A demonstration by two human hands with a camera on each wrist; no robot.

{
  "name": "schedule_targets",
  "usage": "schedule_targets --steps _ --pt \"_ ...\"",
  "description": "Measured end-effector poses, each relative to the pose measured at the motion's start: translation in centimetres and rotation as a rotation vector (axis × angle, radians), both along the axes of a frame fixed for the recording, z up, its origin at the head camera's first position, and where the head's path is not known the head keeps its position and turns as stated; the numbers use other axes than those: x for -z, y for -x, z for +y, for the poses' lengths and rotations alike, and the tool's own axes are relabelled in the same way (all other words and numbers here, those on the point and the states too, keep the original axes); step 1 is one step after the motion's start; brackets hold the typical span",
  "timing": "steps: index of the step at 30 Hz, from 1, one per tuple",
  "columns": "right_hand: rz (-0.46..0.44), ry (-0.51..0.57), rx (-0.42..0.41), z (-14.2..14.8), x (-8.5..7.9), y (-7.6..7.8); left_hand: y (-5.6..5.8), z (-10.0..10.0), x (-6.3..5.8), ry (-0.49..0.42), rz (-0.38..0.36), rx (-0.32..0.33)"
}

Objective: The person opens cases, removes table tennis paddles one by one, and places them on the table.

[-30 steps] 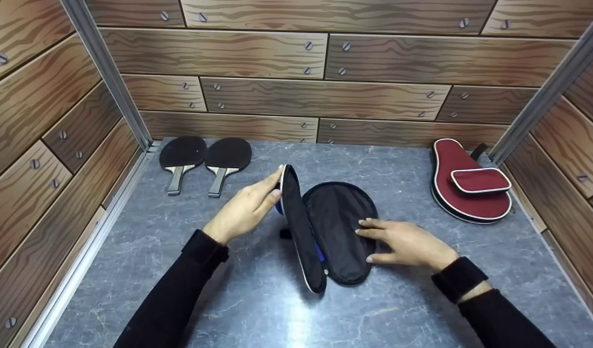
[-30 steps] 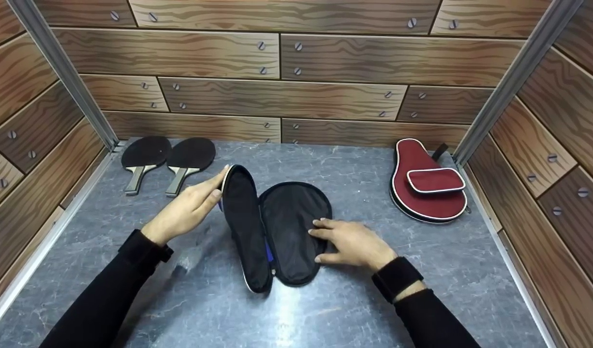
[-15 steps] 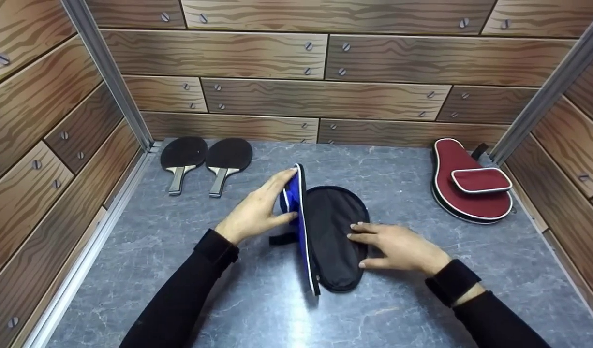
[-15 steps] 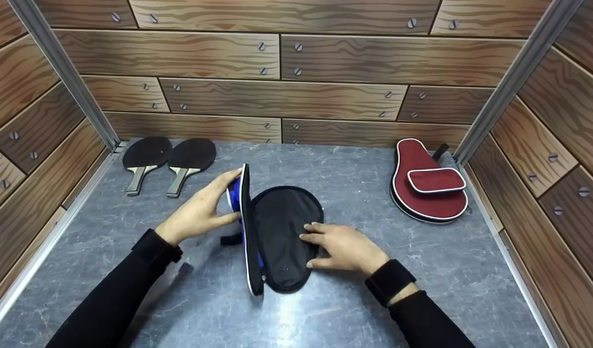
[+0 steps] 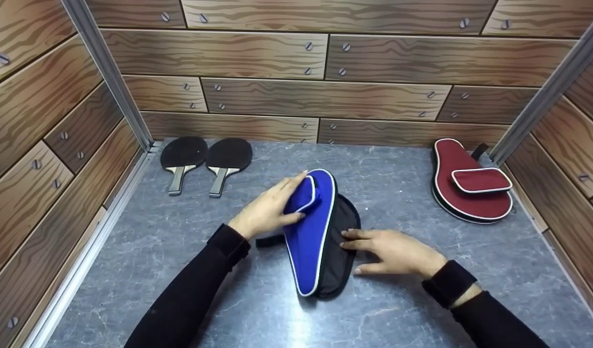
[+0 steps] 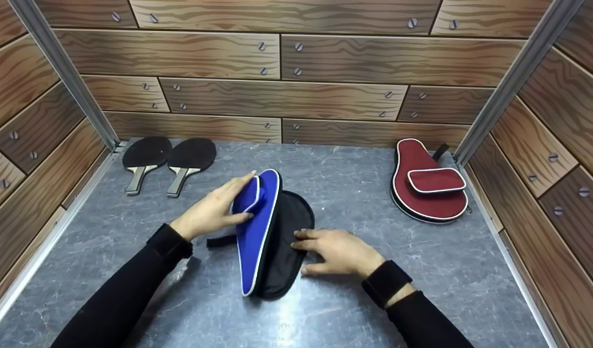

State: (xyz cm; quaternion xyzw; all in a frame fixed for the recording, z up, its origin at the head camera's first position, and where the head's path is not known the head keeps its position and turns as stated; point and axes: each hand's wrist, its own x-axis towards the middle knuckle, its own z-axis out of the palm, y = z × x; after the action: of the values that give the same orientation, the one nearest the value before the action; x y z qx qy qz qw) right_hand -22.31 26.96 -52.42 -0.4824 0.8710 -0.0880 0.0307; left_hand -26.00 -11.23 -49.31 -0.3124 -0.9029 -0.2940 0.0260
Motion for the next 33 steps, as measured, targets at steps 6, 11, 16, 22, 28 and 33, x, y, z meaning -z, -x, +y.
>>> schedule_targets --steps 6,11,16,22,28,33 --pt "0.017 -0.008 -0.021 0.6 0.0 0.0 0.5 0.5 -0.2 0.056 -0.007 -0.004" --pt "0.032 -0.013 -0.023 1.3 -0.2 0.2 1.0 1.0 -0.3 0.077 0.013 0.028" --pt "0.039 -0.017 0.003 2.1 -0.4 0.3 1.1 1.5 -0.3 0.106 0.016 0.065" --pt "0.046 -0.012 0.020 2.6 -0.7 0.3 1.1 2.1 -0.4 0.135 0.026 0.090" --pt "0.059 -0.011 0.028 2.7 -0.9 0.3 1.0 2.5 -0.2 0.217 0.051 0.106" --pt "0.042 -0.021 0.042 2.8 -1.0 0.4 0.8 2.9 0.1 0.263 0.049 0.124"
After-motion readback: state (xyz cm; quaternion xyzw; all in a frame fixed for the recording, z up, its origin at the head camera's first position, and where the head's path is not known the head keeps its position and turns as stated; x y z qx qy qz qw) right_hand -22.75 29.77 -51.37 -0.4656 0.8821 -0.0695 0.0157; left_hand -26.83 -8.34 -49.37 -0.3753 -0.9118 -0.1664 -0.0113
